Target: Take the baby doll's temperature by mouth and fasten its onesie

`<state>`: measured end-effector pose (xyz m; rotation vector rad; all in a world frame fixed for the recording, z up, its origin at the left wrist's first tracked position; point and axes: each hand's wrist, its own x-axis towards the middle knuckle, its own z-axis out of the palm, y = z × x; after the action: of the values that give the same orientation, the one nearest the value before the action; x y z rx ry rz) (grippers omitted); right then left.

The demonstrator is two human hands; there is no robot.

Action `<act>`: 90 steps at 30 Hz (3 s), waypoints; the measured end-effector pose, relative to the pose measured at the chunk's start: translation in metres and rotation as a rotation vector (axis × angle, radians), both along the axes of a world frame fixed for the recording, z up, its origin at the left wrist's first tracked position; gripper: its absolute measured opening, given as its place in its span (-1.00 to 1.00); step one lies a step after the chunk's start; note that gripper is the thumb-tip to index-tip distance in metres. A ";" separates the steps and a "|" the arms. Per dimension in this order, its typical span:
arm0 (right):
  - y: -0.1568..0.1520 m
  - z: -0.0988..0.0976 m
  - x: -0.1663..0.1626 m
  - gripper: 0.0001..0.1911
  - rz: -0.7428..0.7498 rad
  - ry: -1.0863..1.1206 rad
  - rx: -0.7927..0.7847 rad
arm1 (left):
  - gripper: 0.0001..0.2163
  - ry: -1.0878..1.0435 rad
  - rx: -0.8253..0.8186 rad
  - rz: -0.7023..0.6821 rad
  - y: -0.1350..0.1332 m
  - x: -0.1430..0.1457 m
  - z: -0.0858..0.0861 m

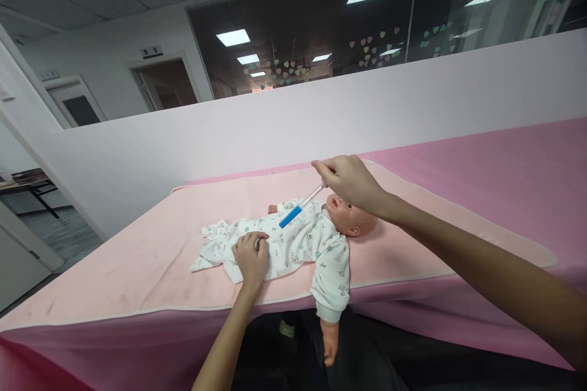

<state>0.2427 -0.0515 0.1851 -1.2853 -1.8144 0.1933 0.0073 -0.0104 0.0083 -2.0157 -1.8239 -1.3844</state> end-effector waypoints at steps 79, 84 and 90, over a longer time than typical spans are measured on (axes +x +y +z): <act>0.019 -0.039 0.045 -0.58 0.065 0.402 -0.372 | -0.79 0.011 -0.017 0.013 -0.002 0.000 0.000; 0.020 -0.046 0.053 -0.60 0.123 0.537 -0.485 | -0.79 0.023 -0.011 0.016 -0.002 0.000 0.000; 0.025 -0.044 0.056 -0.61 0.159 0.599 -0.501 | -0.79 0.029 -0.001 0.021 -0.002 0.000 -0.001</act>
<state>0.2983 -0.0265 0.1408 -1.2283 -1.3770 1.0577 0.0074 -0.0125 0.0077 -2.0010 -1.8287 -1.3423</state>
